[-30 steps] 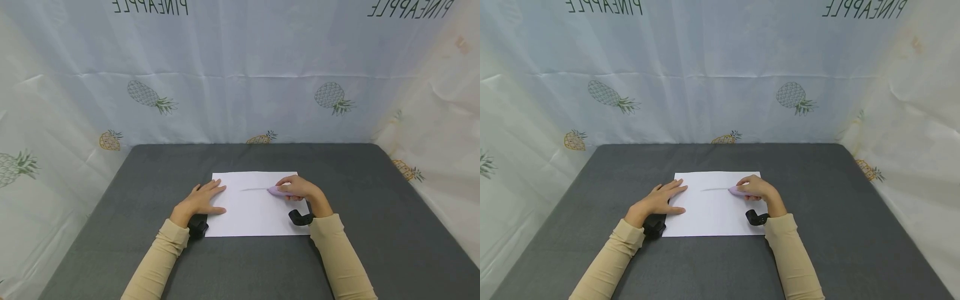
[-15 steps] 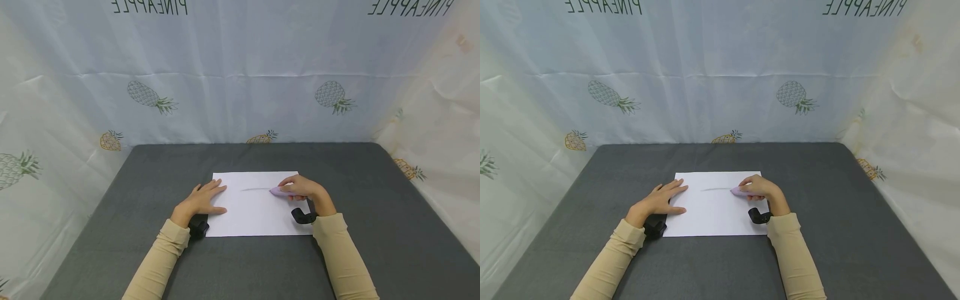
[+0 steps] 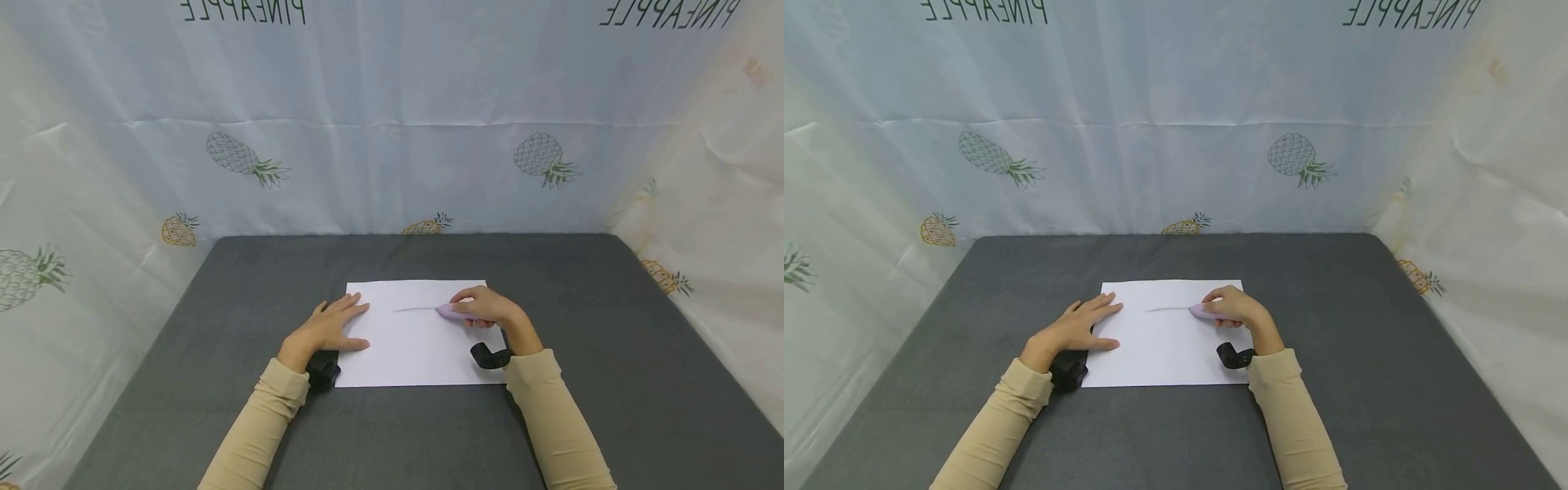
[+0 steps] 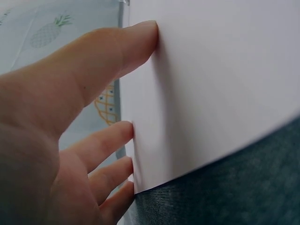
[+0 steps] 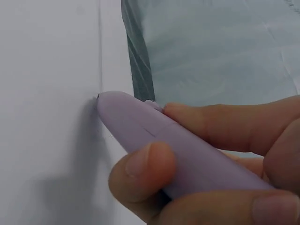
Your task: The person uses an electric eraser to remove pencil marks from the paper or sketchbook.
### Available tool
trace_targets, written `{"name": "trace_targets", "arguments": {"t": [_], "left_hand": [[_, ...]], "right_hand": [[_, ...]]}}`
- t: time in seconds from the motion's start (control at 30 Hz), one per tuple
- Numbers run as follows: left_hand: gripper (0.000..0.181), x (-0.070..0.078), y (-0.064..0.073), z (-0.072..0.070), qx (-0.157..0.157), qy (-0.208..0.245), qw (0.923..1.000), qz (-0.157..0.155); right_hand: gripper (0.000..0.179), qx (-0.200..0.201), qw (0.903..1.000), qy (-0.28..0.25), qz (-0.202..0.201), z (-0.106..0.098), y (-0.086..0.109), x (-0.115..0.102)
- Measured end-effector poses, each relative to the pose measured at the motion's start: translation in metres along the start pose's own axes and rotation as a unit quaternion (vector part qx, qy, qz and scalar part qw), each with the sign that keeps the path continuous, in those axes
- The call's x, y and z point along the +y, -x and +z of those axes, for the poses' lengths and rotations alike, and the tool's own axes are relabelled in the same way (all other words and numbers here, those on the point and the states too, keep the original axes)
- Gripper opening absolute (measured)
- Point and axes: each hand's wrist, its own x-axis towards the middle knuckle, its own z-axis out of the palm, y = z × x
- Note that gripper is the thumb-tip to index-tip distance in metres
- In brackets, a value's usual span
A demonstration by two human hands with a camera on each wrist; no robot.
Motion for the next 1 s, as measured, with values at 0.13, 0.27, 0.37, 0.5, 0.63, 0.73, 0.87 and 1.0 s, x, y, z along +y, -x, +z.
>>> {"name": "trace_targets", "arguments": {"t": [0.13,0.27,0.37,0.5,0.63,0.73,0.87,1.0], "left_hand": [[0.079,0.0017,0.0007,-0.0006,0.005,-0.004,1.0000,0.003],[0.078,0.0033,0.0020,-0.0010,0.012,-0.010,0.9999,0.005],[0.080,0.0042,0.0024,-0.0009,0.011,-0.017,0.9998,0.003],[0.087,0.0055,0.0027,-0.0010,0.006,-0.022,0.9997,0.000],[0.091,0.0066,0.0032,-0.0008,0.005,-0.024,0.9997,0.000],[0.091,0.0068,0.0029,-0.0002,0.003,-0.024,0.9997,0.000],[0.092,0.0063,0.0018,0.0010,0.002,-0.021,0.9998,-0.002],[0.093,0.0061,0.0011,0.0015,0.002,-0.018,0.9998,-0.004]], "right_hand": [[0.041,0.005,1.0000,0.001,0.004,0.0003,0.0016,-0.0006],[0.042,0.003,1.0000,0.000,-0.001,0.0001,0.0011,0.0001],[0.042,0.004,1.0000,0.000,0.004,-0.0010,0.0012,0.0009],[0.041,0.007,0.9999,0.000,0.007,-0.0017,0.0014,0.0017],[0.041,0.006,1.0000,0.004,-0.006,-0.0010,0.0006,0.0017],[0.041,0.008,1.0000,0.004,0.002,-0.0011,0.0020,0.0013],[0.041,0.011,0.9999,0.000,0.008,-0.0003,0.0027,0.0003],[0.041,0.012,0.9999,0.000,0.000,0.0002,0.0018,0.0000]]}}
